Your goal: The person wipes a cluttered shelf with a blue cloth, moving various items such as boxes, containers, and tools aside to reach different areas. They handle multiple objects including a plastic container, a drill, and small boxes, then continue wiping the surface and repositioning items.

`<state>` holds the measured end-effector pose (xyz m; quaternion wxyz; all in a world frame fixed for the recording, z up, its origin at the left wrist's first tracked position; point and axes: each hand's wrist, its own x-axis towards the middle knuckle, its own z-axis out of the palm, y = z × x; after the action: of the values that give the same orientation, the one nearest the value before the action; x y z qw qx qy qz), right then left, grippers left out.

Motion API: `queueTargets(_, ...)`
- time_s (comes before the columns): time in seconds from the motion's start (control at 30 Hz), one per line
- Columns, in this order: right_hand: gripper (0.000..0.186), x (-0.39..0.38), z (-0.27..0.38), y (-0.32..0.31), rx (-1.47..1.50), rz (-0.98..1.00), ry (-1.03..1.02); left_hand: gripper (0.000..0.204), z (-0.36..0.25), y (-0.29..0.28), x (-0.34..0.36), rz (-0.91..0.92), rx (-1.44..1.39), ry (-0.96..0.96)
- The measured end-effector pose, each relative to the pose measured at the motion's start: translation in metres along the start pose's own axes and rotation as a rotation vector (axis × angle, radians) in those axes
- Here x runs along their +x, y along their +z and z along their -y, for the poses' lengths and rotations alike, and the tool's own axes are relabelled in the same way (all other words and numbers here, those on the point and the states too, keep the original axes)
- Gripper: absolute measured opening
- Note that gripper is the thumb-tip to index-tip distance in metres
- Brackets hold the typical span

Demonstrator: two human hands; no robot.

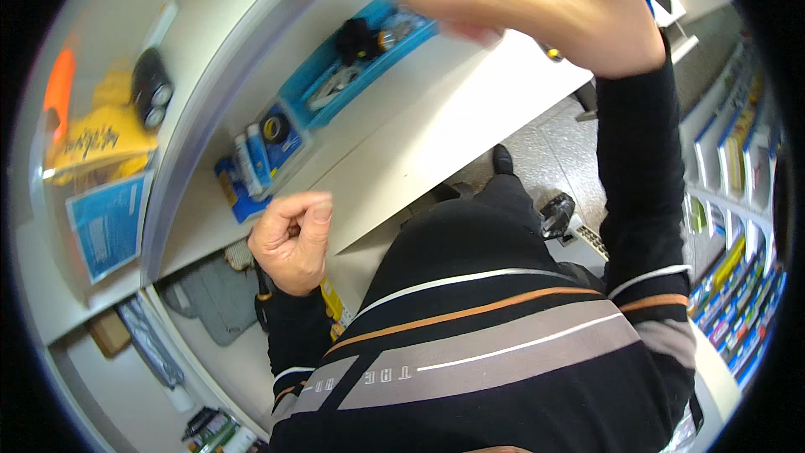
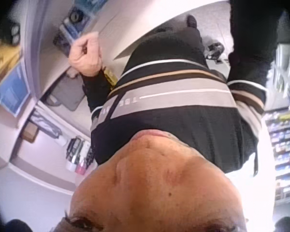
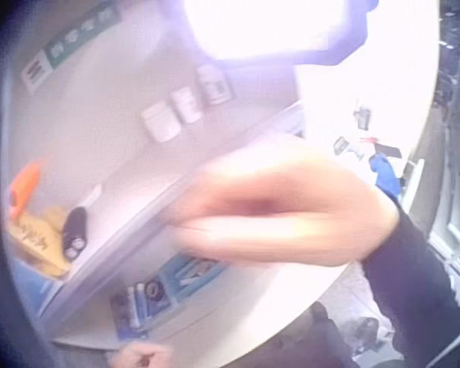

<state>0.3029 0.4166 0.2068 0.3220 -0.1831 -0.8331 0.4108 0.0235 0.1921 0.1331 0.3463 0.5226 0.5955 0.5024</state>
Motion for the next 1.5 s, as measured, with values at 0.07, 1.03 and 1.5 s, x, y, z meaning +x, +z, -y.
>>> queueTargets(0.07, 0.036, -0.092, -0.064, -0.034, 0.106, -0.197, -0.014, 0.013, 0.028, 0.001, 0.010, 0.105, 0.032, 0.051)
queueTargets(1.03, 0.100, -0.198, -0.321, -0.153, -0.598, -0.247, 0.250, 0.026, 0.012, 0.296, 0.039, 0.275, 0.241, 0.083)
queueTargets(1.5, 0.095, -0.182, -0.140, -0.057, -0.172, -0.012, 0.049, 0.124, 0.022, 0.314, 0.057, 0.056, 0.587, 0.399)
